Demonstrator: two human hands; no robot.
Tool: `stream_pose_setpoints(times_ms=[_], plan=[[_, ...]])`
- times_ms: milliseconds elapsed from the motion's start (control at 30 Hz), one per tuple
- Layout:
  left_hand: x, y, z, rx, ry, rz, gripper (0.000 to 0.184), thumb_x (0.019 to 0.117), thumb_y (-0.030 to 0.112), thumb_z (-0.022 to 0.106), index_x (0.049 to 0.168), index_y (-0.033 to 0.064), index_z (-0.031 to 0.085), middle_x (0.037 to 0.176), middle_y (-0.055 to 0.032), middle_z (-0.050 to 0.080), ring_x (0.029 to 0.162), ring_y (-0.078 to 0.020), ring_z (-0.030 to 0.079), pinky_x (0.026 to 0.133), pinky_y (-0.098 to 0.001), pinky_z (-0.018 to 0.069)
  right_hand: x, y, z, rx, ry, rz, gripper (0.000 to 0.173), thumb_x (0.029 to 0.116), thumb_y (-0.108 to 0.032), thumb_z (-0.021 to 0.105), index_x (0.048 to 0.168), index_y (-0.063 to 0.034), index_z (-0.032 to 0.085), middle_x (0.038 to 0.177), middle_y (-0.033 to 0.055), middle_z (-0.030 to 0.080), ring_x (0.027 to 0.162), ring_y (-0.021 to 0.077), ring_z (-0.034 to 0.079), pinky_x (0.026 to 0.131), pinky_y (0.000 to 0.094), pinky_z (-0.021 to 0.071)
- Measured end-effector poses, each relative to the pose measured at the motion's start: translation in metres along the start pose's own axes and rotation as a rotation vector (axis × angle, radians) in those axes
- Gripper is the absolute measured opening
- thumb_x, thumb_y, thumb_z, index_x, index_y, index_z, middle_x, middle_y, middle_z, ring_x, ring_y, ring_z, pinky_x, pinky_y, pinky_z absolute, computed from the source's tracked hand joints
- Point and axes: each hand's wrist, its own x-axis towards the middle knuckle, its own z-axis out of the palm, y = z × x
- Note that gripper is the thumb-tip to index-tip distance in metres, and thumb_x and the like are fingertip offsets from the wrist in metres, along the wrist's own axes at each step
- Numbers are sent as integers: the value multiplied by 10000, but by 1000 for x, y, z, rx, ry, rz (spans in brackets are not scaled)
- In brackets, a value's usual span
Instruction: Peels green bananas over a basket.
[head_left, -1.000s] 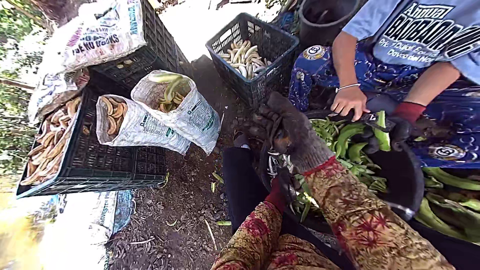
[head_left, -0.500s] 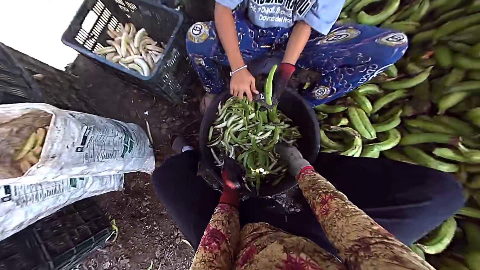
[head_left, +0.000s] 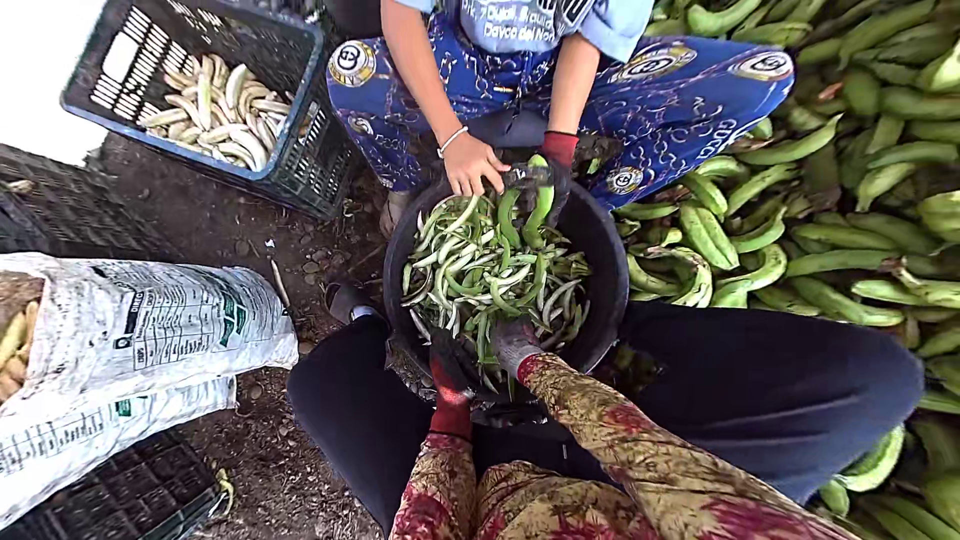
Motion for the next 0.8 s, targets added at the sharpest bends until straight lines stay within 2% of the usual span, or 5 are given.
stream_pose_setpoints(times_ms=[133,267,533,667,800], plan=[[-3,-2,0,49,21,-24,455,1125,405,280,916,90,534,653,-37,551,556,-162,585,518,-320,529,-5,26,-1,201,-16,-45,381,907,-235,661,1163,47,669,1226,294,642,1190,496,583,1029,717,391],[-2,-5,1,47,31,-34,431,1119,422,304,955,96,535,671,-44,559,560,-171,588,512,-337,529,-13,80,-16,678,-52,-87,615,933,-600,615,1342,-141,652,1290,194,657,1240,397,594,1037,685,424],[-10,-10,0,144,6,-45,467,1112,455,320,907,102,547,658,-33,572,562,-161,597,516,-330,534,-101,138,-54,1823,375,-458,489,1033,-436,522,1324,-51,598,1219,81,697,1129,178,649,984,367,532],[-13,-9,-3,261,-110,-21,490,1114,440,308,882,89,559,650,-50,569,568,-185,579,529,-357,518,-125,164,-67,1843,473,-774,809,877,-733,581,1452,-169,504,1322,65,646,1184,204,625,1001,418,534],[-24,-9,0,354,-238,36,343,1099,351,405,1195,62,565,775,-72,623,642,-183,624,563,-344,552,-118,157,-89,1802,624,-523,634,950,-474,655,1514,-256,466,1244,63,682,1023,202,680,834,416,590]])
